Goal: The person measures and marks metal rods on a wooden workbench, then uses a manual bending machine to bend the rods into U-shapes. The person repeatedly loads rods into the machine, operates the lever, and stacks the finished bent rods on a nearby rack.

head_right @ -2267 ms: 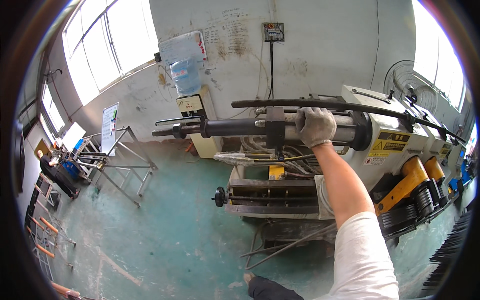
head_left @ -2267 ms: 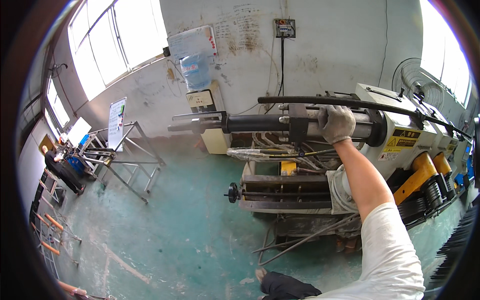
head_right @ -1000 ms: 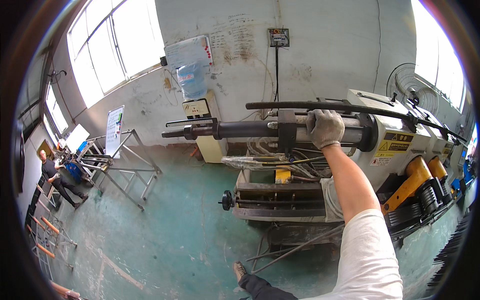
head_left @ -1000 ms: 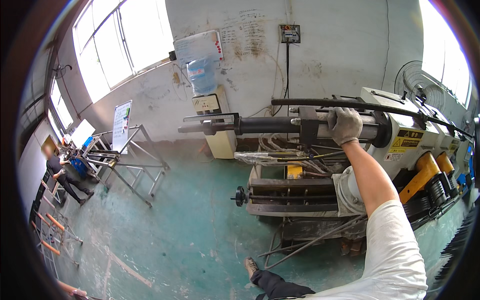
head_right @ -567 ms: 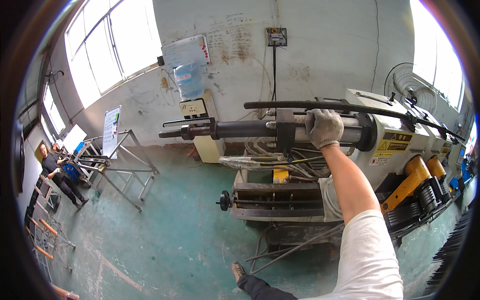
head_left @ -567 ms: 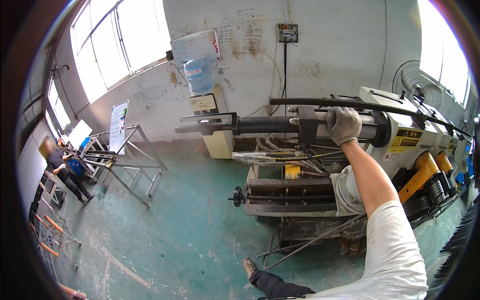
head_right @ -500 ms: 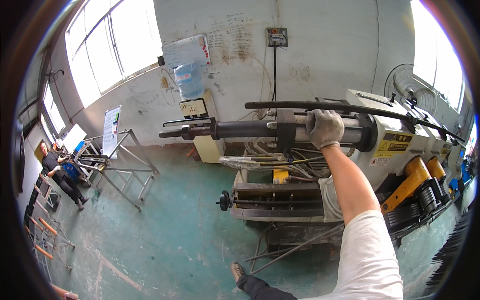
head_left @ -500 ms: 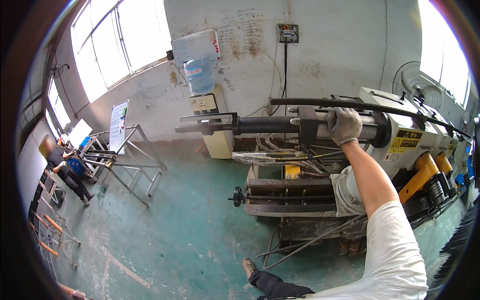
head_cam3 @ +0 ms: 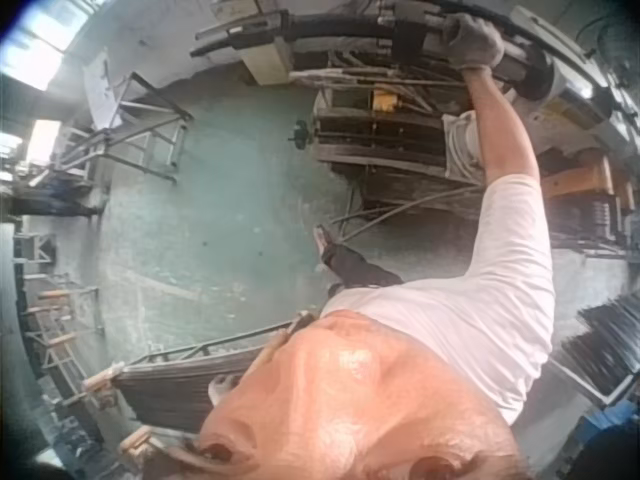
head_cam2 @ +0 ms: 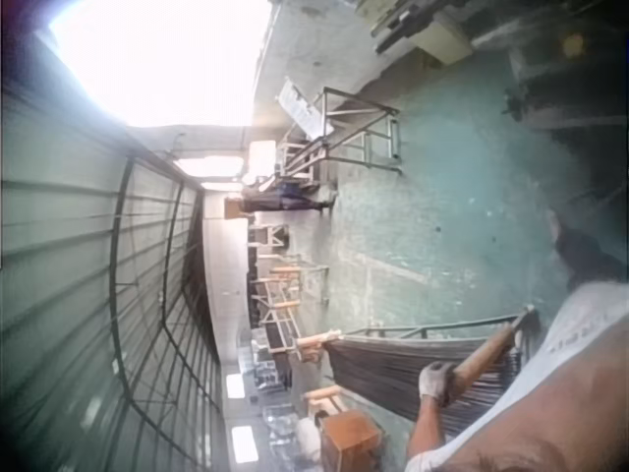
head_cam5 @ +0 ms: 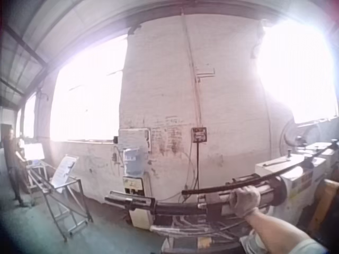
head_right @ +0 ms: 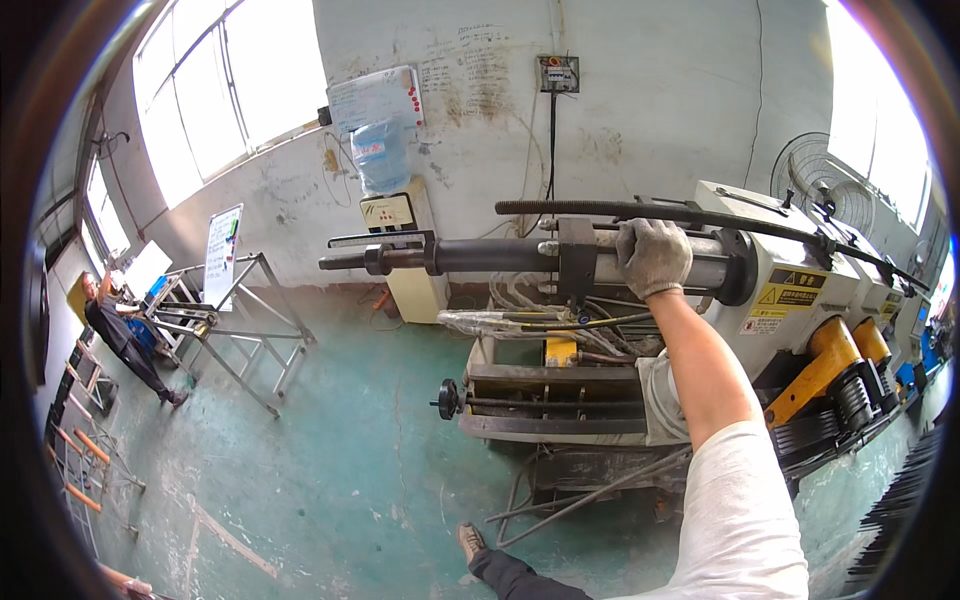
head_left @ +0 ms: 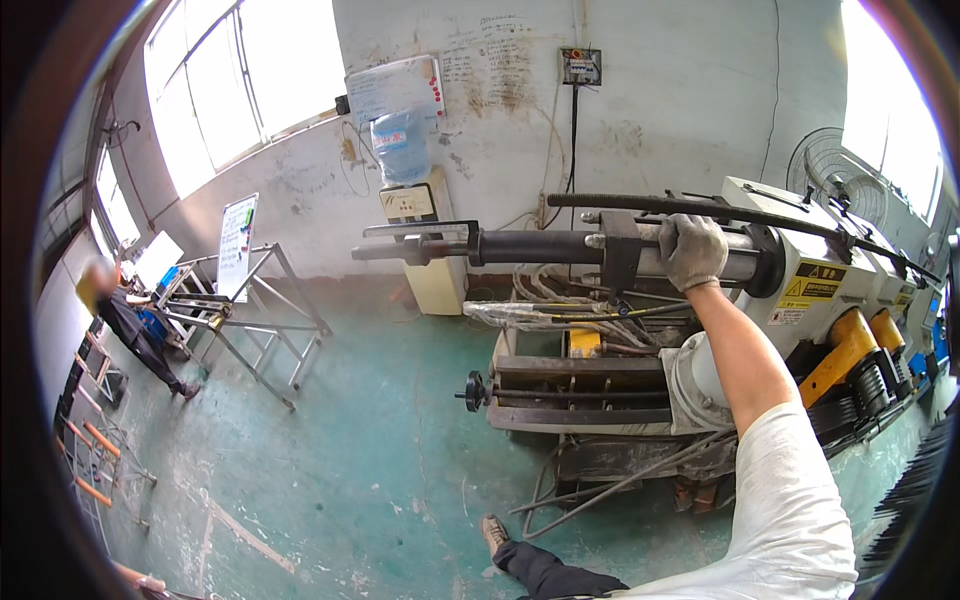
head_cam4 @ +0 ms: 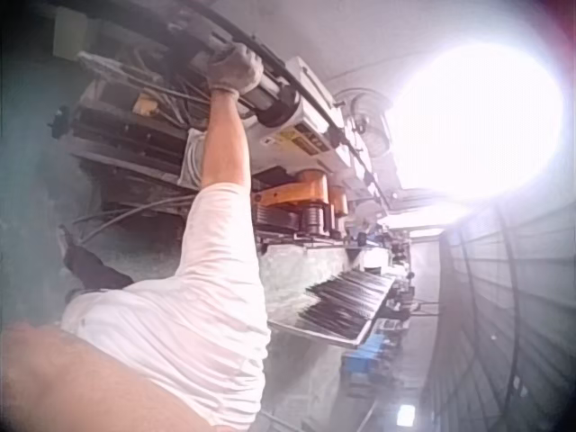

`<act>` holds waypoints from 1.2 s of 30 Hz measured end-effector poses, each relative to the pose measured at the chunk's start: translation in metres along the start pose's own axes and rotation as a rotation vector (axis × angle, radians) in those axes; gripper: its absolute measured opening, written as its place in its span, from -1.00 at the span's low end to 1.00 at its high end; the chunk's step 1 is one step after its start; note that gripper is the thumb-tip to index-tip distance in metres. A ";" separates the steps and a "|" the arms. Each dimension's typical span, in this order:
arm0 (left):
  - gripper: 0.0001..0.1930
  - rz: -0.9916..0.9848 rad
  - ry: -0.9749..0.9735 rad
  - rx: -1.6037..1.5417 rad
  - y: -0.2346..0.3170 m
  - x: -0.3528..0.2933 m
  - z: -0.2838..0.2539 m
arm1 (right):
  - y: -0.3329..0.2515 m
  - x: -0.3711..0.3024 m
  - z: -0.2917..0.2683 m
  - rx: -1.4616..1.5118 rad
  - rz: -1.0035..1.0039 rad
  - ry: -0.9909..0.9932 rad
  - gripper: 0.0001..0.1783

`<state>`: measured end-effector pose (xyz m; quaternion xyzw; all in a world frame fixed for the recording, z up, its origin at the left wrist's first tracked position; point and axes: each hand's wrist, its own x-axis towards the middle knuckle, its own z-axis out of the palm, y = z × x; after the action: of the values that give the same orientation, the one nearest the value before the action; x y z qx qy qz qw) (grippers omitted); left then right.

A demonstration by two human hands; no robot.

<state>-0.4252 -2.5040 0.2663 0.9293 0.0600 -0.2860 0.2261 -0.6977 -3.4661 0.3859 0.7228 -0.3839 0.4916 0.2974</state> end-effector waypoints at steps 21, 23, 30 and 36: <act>-0.47 -0.064 0.016 0.091 -0.014 0.018 -0.003 | -0.001 0.000 0.001 -0.042 0.010 -0.024 -0.76; -0.54 0.040 -0.017 0.178 -0.026 0.025 -0.004 | -0.001 0.000 0.001 -0.034 0.009 -0.022 -0.76; -0.71 -0.064 0.087 0.083 0.002 0.009 0.001 | -0.001 -0.001 0.000 -0.035 0.015 -0.030 -0.77; -0.76 -0.027 0.127 0.144 -0.022 0.020 0.004 | -0.002 0.000 0.000 -0.031 0.017 -0.026 -0.78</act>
<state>-0.4153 -2.4868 0.2439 0.9584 0.0658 -0.2331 0.1508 -0.6959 -3.4645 0.3856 0.7212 -0.4014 0.4787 0.2995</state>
